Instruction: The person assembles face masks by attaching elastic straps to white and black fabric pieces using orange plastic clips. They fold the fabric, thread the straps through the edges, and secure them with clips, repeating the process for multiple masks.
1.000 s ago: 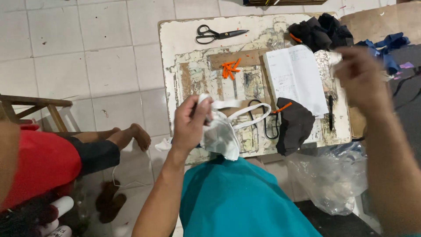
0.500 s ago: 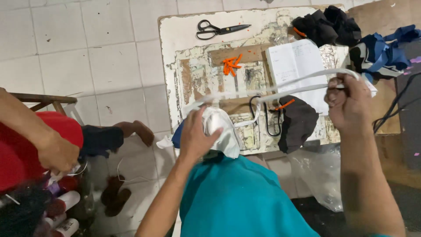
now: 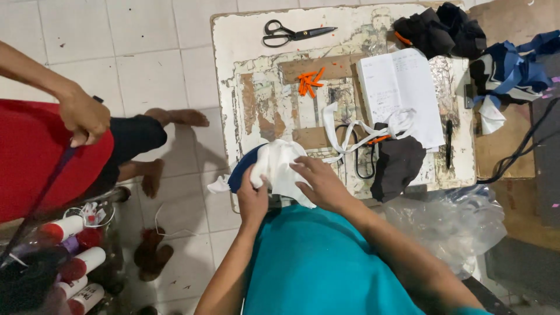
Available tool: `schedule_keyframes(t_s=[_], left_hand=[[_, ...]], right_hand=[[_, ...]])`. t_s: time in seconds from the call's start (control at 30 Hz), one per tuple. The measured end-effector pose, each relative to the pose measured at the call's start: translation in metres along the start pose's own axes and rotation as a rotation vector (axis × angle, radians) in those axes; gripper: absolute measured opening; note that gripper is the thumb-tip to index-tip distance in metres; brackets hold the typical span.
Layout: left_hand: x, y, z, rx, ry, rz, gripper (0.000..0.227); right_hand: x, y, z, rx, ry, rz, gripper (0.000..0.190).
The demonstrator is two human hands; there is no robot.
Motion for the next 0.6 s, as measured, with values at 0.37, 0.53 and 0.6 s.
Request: schedule_keyframes(t_s=[0.37, 0.53, 0.6], left_hand=[[-0.021, -0.013, 0.003, -0.080, -0.481, 0.094, 0.111], [0.032, -0.006, -0.008, -0.111, -0.366, -0.197, 0.054], [0.027, -0.012, -0.006, -0.125, -0.338, -0.194, 0.047]], right_hand=[[-0.035, 0.028, -0.035, 0.206, 0.439, 0.118, 0.081], [-0.052, 0.046, -0.034, 0.214, 0.474, 0.149, 0.060], [-0.057, 0.047, -0.026, 0.193, 0.462, 0.182, 0.053]])
Point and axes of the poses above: each hand's wrist, its own z-axis away from the middle knuckle, its own y-axis out of the palm, x = y × z, the point moved 3 cm from there along -z, towards the middle knuckle, and after that the axes turned 12 degrees about x, right-handed, at the moved point
